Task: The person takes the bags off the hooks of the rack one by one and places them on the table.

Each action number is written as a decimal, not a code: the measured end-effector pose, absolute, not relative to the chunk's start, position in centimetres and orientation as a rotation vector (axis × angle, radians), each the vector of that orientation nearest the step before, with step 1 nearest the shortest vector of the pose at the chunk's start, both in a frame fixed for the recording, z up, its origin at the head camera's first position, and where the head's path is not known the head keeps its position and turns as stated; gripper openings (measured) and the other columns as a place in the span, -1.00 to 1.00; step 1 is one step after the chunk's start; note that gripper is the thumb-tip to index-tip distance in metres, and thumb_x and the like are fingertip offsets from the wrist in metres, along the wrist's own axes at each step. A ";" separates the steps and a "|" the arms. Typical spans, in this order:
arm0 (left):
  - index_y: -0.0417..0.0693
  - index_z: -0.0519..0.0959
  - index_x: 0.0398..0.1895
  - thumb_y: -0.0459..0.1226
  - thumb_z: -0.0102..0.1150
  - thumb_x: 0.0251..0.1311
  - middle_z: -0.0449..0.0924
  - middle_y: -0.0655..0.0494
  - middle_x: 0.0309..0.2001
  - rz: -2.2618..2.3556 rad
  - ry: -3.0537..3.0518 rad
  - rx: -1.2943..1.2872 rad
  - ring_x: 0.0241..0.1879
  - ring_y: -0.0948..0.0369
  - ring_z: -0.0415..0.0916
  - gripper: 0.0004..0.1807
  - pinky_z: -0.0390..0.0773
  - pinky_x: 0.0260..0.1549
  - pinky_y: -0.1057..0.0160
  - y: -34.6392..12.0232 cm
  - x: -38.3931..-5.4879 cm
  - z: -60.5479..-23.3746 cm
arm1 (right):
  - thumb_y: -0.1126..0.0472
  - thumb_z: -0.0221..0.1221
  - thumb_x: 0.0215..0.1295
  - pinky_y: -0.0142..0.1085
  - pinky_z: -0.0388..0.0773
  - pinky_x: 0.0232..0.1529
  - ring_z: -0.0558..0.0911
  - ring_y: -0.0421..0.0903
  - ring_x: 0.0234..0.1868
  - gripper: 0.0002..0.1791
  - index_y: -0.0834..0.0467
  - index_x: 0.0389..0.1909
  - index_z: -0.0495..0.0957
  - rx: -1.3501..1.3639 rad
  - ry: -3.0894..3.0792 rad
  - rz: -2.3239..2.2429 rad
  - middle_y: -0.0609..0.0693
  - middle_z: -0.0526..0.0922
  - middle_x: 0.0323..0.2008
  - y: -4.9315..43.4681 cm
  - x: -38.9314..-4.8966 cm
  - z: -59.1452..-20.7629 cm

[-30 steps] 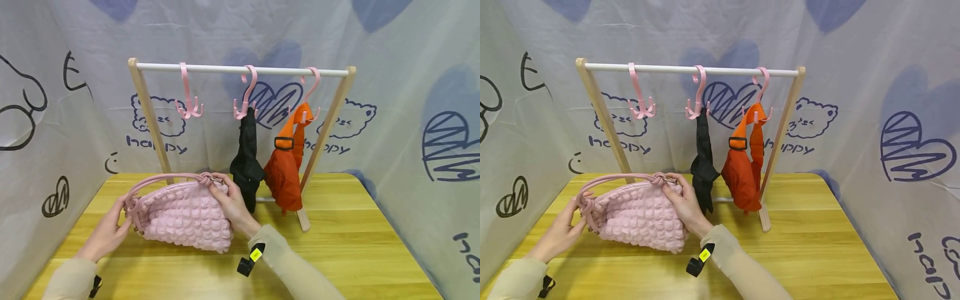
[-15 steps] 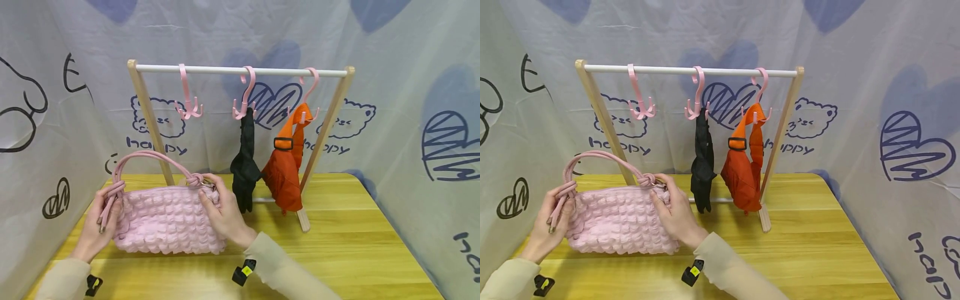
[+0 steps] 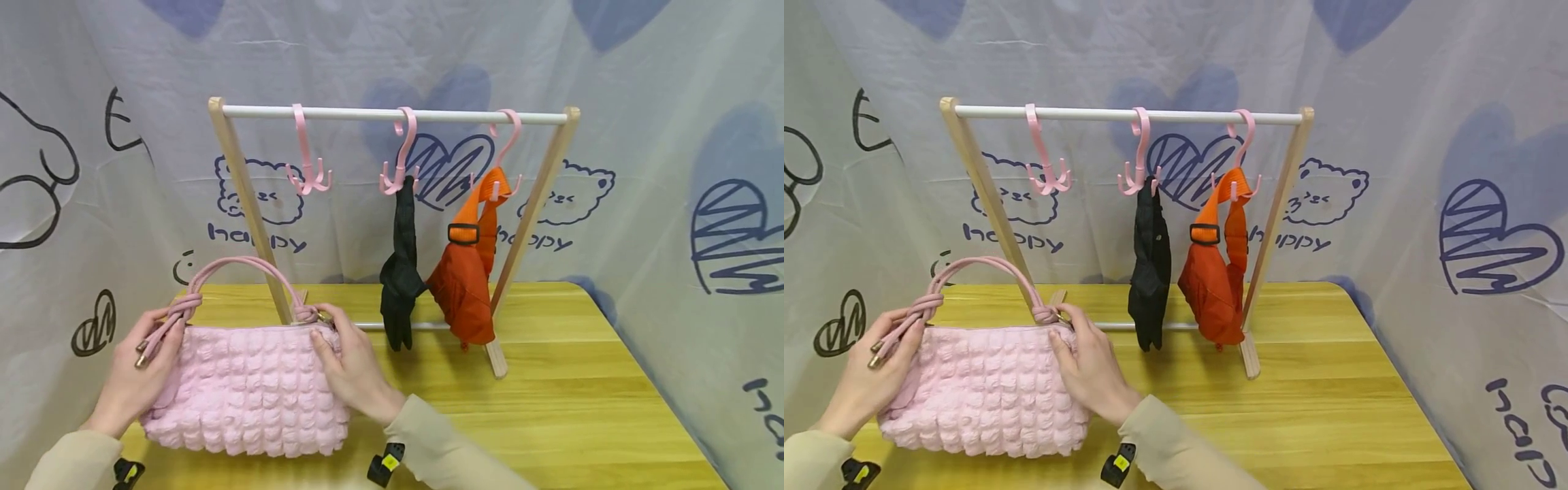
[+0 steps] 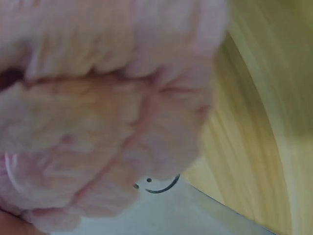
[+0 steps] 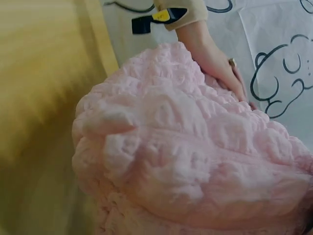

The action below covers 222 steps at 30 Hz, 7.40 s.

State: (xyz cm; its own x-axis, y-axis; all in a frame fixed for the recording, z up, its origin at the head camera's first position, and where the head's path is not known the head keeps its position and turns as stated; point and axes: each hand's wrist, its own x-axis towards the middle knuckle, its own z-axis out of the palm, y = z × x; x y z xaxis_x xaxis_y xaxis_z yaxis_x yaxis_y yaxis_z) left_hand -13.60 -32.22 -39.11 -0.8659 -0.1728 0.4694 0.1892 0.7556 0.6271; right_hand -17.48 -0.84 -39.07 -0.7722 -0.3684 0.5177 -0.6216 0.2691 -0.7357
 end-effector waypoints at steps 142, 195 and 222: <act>-0.14 0.51 0.21 -0.29 0.02 0.46 0.58 -0.14 0.04 -1.256 -2.337 -0.426 -0.04 -0.02 0.59 -0.68 0.60 0.03 -0.08 -13.3 -21.1 -34.6 | 0.59 0.02 0.27 -0.46 0.57 -0.04 0.56 0.04 -0.17 -0.83 0.39 -0.20 0.54 0.795 -1.639 1.522 0.26 0.57 -0.21 8.1 -20.9 -38.5; 0.05 0.14 0.50 -0.16 -0.01 0.49 0.64 -0.33 0.04 -1.841 -2.217 -0.614 -0.08 -0.22 0.61 -0.42 0.61 -0.07 0.12 -6.9 -22.0 -34.3 | 0.51 -0.03 0.33 0.11 0.46 0.33 0.51 0.15 0.30 -0.47 0.32 0.33 0.35 0.731 -1.870 1.558 0.29 0.49 0.28 9.8 -25.2 -34.9; 0.08 0.05 0.53 -0.29 0.17 0.31 0.31 -0.24 0.32 -1.666 -2.241 -0.557 0.29 -0.11 0.37 -0.22 0.29 0.35 -0.19 -13.2 -22.3 -34.7 | 0.43 0.03 0.23 0.05 0.38 0.38 0.40 0.14 0.32 -0.39 0.23 0.36 0.34 0.601 -2.101 1.343 0.23 0.42 0.30 9.7 -26.5 -33.3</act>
